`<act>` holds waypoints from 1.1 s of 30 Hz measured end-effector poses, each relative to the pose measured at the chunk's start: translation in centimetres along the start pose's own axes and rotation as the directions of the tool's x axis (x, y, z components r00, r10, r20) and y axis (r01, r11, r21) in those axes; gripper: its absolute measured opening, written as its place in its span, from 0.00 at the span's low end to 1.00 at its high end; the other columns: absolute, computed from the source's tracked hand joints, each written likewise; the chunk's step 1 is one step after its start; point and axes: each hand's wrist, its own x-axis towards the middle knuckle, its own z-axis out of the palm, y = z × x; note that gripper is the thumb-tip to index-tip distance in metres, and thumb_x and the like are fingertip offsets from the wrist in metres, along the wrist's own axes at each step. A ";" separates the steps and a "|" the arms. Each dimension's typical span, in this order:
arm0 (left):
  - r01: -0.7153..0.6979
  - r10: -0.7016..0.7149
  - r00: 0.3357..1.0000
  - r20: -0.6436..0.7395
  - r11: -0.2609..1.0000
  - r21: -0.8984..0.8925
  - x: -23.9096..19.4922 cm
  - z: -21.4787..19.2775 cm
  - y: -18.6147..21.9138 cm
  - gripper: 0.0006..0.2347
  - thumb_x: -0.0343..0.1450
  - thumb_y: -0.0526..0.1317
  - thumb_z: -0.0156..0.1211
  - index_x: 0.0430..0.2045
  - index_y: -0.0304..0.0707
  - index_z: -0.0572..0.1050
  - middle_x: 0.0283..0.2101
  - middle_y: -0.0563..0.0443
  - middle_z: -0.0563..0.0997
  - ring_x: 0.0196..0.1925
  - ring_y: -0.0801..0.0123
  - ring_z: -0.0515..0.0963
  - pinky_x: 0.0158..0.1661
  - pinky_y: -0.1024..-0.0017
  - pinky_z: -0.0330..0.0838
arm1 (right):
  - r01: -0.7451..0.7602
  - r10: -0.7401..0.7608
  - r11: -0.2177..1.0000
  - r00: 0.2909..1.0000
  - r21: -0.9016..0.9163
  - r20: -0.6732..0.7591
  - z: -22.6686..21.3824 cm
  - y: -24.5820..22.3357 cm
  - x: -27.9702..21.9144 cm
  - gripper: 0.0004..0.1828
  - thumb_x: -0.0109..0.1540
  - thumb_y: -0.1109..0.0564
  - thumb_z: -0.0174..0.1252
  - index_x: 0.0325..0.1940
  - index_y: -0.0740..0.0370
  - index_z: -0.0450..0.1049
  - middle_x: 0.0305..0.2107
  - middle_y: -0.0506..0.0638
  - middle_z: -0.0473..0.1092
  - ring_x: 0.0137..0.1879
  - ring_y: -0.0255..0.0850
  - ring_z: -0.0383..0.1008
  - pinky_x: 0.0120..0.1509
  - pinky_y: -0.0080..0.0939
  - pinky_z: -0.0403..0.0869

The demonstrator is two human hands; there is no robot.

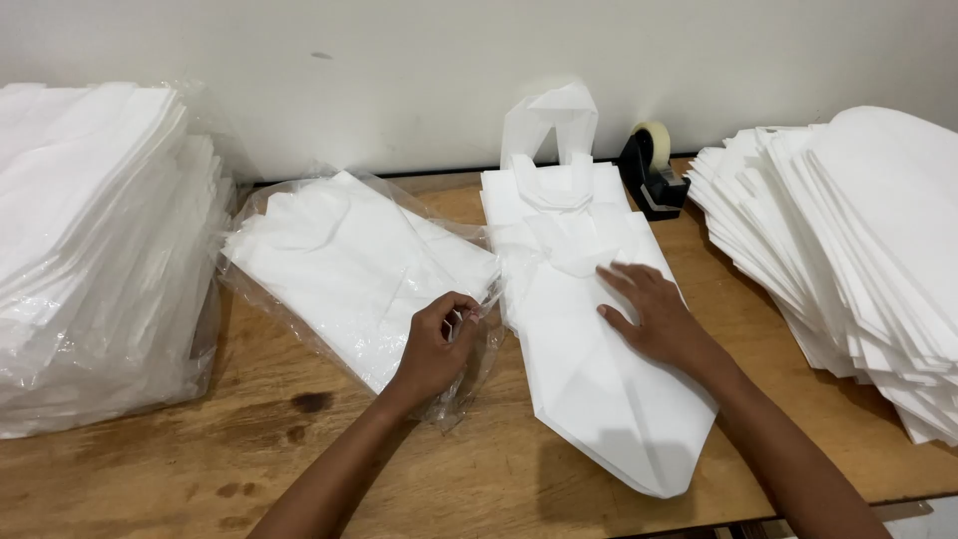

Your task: Folding white non-woven bags and inserting them into clear plastic packaging sleeves on a wooden work surface.

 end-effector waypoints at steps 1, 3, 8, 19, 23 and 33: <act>-0.001 0.001 1.000 -0.001 1.000 0.000 0.0 0.0 0.0 0.07 0.71 0.35 0.52 0.36 0.32 0.76 0.31 0.42 0.76 0.33 0.65 0.73 0.35 0.68 0.69 | 0.000 0.000 1.000 1.000 0.000 0.000 0.4 0.4 0.1 0.28 0.66 0.47 0.50 0.71 0.47 0.61 0.63 0.58 0.62 0.73 0.59 0.56 0.74 0.67 0.57; 0.003 -0.003 1.000 -0.004 1.000 -0.011 0.1 -0.1 0.0 0.07 0.71 0.36 0.53 0.35 0.34 0.76 0.30 0.44 0.76 0.32 0.66 0.72 0.34 0.69 0.68 | -0.046 0.051 0.996 0.996 -0.072 0.069 1.1 1.3 0.4 0.21 0.66 0.41 0.49 0.60 0.44 0.73 0.63 0.51 0.64 0.74 0.53 0.55 0.77 0.66 0.49; -0.001 0.000 1.000 -0.011 1.000 -0.009 0.1 0.1 -0.4 0.06 0.71 0.35 0.53 0.35 0.34 0.76 0.30 0.45 0.76 0.32 0.67 0.72 0.34 0.70 0.68 | -0.047 0.048 0.999 0.997 -0.006 0.064 0.9 1.0 0.1 0.14 0.64 0.43 0.55 0.41 0.52 0.79 0.44 0.48 0.72 0.62 0.46 0.66 0.73 0.60 0.55; 0.008 -0.008 1.000 0.010 1.000 0.009 0.1 0.1 -0.8 0.06 0.71 0.35 0.53 0.35 0.33 0.77 0.29 0.44 0.76 0.31 0.66 0.72 0.33 0.69 0.68 | -0.019 0.087 0.978 0.944 0.209 -0.320 2.2 5.3 1.7 0.15 0.60 0.49 0.65 0.48 0.53 0.75 0.29 0.50 0.70 0.43 0.46 0.72 0.54 0.47 0.72; 0.017 -0.017 1.000 0.020 1.000 0.001 0.1 0.0 -0.2 0.06 0.71 0.35 0.53 0.35 0.33 0.77 0.30 0.44 0.76 0.32 0.65 0.72 0.33 0.69 0.68 | -0.158 0.187 0.975 0.964 0.155 -0.192 1.9 6.0 1.8 0.36 0.61 0.39 0.59 0.69 0.53 0.62 0.56 0.56 0.63 0.72 0.52 0.51 0.77 0.59 0.49; 0.013 -0.013 1.000 0.014 1.000 -0.021 0.1 -0.1 0.1 0.06 0.71 0.35 0.52 0.35 0.34 0.76 0.30 0.45 0.75 0.32 0.66 0.72 0.34 0.69 0.68 | -0.297 0.336 0.878 0.941 0.375 -0.043 -2.4 5.5 1.1 0.43 0.46 0.43 0.78 0.60 0.62 0.73 0.44 0.59 0.74 0.53 0.51 0.72 0.54 0.50 0.72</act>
